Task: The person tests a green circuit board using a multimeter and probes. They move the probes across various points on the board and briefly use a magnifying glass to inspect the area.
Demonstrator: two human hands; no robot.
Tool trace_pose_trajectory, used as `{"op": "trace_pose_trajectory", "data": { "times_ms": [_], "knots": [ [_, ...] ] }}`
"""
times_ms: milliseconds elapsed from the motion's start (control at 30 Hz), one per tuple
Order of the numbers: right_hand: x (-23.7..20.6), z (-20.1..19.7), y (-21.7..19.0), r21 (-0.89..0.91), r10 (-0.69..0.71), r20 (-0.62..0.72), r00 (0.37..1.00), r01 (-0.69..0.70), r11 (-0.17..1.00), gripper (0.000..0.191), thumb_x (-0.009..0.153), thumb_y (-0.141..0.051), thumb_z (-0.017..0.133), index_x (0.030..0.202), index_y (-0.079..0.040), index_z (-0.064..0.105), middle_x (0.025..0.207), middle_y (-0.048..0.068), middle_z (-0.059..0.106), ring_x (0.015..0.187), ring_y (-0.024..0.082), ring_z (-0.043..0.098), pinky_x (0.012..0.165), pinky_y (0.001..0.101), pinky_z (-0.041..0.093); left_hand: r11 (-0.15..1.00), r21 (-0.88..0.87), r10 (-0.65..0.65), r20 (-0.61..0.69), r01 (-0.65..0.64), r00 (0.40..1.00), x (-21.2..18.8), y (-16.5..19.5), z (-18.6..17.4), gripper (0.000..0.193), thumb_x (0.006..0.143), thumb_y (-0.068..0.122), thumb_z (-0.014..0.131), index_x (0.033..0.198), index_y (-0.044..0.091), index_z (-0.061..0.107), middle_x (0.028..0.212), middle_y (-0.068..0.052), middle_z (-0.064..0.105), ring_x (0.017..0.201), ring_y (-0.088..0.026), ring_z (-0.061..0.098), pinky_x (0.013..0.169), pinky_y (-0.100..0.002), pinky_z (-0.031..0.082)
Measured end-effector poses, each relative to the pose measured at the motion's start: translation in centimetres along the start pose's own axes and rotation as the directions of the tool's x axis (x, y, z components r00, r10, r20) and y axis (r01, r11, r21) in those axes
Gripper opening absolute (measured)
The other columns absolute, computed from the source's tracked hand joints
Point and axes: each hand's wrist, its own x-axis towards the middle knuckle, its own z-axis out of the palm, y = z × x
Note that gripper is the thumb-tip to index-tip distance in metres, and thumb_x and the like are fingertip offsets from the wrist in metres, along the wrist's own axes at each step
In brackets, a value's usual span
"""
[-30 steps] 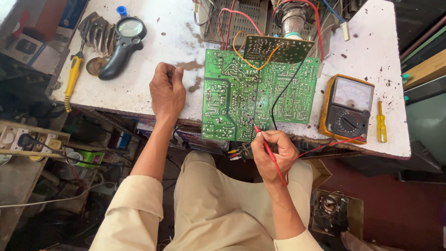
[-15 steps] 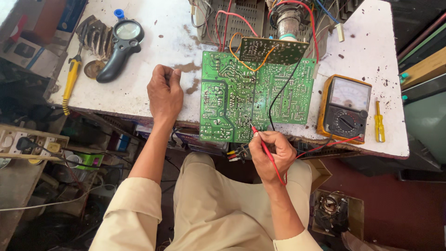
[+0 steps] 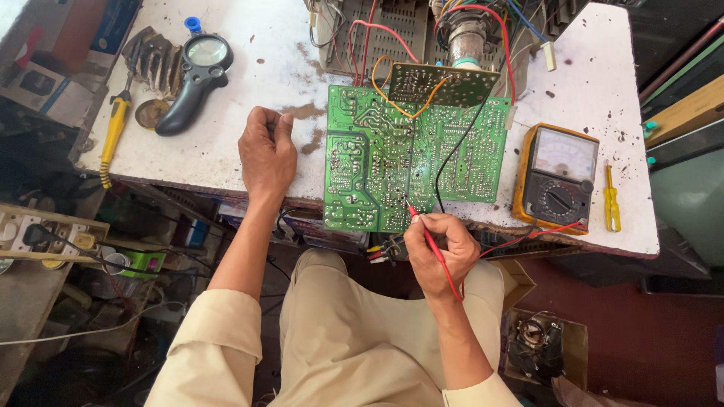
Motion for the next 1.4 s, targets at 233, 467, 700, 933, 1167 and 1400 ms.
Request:
{"op": "trace_pose_trajectory", "data": {
  "times_ms": [233,467,700,933,1167,1400],
  "knots": [
    [0.0,-0.1,0.1,0.026,0.032,0.020,0.999,-0.032,0.999,0.016,0.090,0.002,0.077,0.086,-0.001,0.062,0.085,0.008,0.073,0.071,0.008,0.065,0.066,0.0247,0.055,1.000,-0.007,0.009,0.001,-0.009,1.000,0.0,0.2,0.0,0.026,0.103,0.023,0.066,0.091,0.003,0.055,0.076,-0.008,0.066,0.062,-0.018,0.057,0.058,-0.038,0.046],
    [0.1,0.0,-0.1,0.003,0.032,-0.004,0.999,-0.032,0.999,0.014,0.087,0.002,0.077,0.086,-0.001,0.064,0.084,0.007,0.073,0.070,0.008,0.064,0.065,0.0247,0.055,0.999,-0.010,-0.036,0.024,0.036,0.999,0.1,-0.8,0.4,0.023,0.103,0.022,0.065,0.092,0.004,0.057,0.077,-0.009,0.066,0.064,-0.020,0.058,0.059,-0.039,0.046],
    [0.3,-0.4,-0.4,0.071,0.032,0.006,0.999,-0.033,0.997,0.014,0.085,0.003,0.077,0.084,-0.003,0.064,0.082,0.005,0.072,0.072,0.007,0.064,0.067,0.0256,0.055,0.995,-0.003,0.102,-0.006,-0.102,0.995,0.1,-2.3,0.7,0.022,0.107,0.012,0.070,0.096,-0.002,0.057,0.083,-0.018,0.061,0.072,-0.029,0.054,0.068,-0.043,0.043],
    [0.9,-0.4,-1.1,0.047,0.016,0.000,1.000,-0.016,0.999,0.016,0.084,0.003,0.078,0.083,-0.002,0.063,0.080,0.006,0.072,0.067,0.008,0.064,0.062,0.0253,0.054,0.995,-0.025,0.097,-0.016,-0.097,0.995,-0.7,-1.5,0.4,0.026,0.112,0.014,0.071,0.096,0.000,0.057,0.082,-0.011,0.062,0.071,-0.021,0.056,0.067,-0.038,0.046],
    [1.0,-0.6,-1.4,0.056,0.031,0.025,0.999,-0.032,0.998,0.015,0.084,0.004,0.077,0.084,-0.002,0.062,0.079,0.006,0.072,0.063,0.008,0.064,0.059,0.0251,0.053,0.996,0.006,0.094,0.003,-0.094,0.996,-0.7,-1.1,0.2,0.028,0.114,0.016,0.071,0.096,0.000,0.056,0.082,-0.010,0.062,0.072,-0.020,0.055,0.067,-0.038,0.045],
    [1.0,-0.5,-1.4,0.054,0.014,0.015,1.000,-0.015,0.998,0.016,0.084,0.005,0.076,0.084,-0.002,0.062,0.079,0.006,0.072,0.064,0.009,0.064,0.060,0.0254,0.053,0.993,-0.005,0.120,-0.016,-0.120,0.993,-0.6,-1.4,0.5,0.029,0.113,0.016,0.072,0.095,-0.001,0.057,0.084,-0.012,0.064,0.073,-0.022,0.057,0.069,-0.038,0.046]
  ]
}}
